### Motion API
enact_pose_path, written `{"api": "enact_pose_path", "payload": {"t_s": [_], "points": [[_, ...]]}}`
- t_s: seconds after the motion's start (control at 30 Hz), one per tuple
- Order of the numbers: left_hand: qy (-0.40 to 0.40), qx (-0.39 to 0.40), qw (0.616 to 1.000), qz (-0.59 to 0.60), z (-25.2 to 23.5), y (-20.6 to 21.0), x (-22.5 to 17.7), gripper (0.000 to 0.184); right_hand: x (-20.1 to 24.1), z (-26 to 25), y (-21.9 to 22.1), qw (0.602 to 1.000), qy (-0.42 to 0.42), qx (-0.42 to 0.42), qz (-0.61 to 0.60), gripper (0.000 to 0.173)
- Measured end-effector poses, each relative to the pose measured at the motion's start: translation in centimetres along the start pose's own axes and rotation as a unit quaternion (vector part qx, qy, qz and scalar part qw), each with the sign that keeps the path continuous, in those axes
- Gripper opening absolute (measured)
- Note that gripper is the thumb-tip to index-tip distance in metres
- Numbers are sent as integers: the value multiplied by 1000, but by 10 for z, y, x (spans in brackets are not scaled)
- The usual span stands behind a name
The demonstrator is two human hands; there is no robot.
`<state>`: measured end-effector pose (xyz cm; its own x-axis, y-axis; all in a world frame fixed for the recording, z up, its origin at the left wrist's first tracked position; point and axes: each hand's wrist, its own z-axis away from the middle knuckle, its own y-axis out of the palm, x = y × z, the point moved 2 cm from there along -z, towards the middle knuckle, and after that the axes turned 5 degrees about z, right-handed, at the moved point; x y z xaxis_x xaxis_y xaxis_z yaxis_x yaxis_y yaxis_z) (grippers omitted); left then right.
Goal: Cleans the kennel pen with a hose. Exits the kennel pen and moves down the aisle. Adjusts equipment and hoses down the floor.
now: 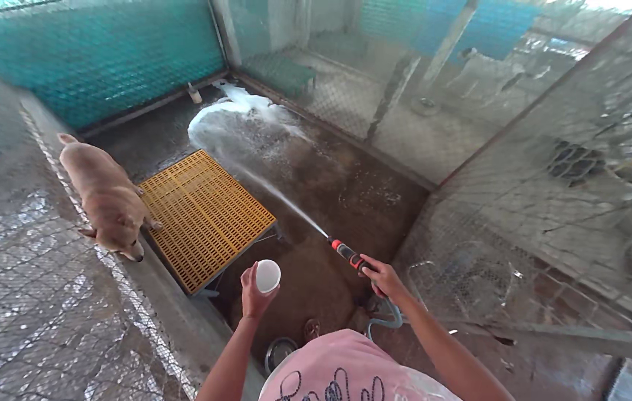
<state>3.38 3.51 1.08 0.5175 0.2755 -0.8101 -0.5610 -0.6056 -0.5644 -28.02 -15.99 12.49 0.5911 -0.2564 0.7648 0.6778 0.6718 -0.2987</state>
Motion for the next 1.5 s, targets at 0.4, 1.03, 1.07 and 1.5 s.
{"api": "enact_pose_path", "payload": {"t_s": [0.4,1.03,1.07,1.5], "points": [[9,0,1000,9,0,0,1,104,-4,3,8,999,0,-39,-15,49],[-6,-2,1000,1,1,-7,1,105,-1,6,19,999,-26,-29,-35,49],[-8,-1,1000,-1,2,-7,2,105,-2,6,19,999,-30,-28,-35,49],[-5,7,1000,9,1,-1,-3,105,-21,9,9,998,26,-53,-9,49]]}}
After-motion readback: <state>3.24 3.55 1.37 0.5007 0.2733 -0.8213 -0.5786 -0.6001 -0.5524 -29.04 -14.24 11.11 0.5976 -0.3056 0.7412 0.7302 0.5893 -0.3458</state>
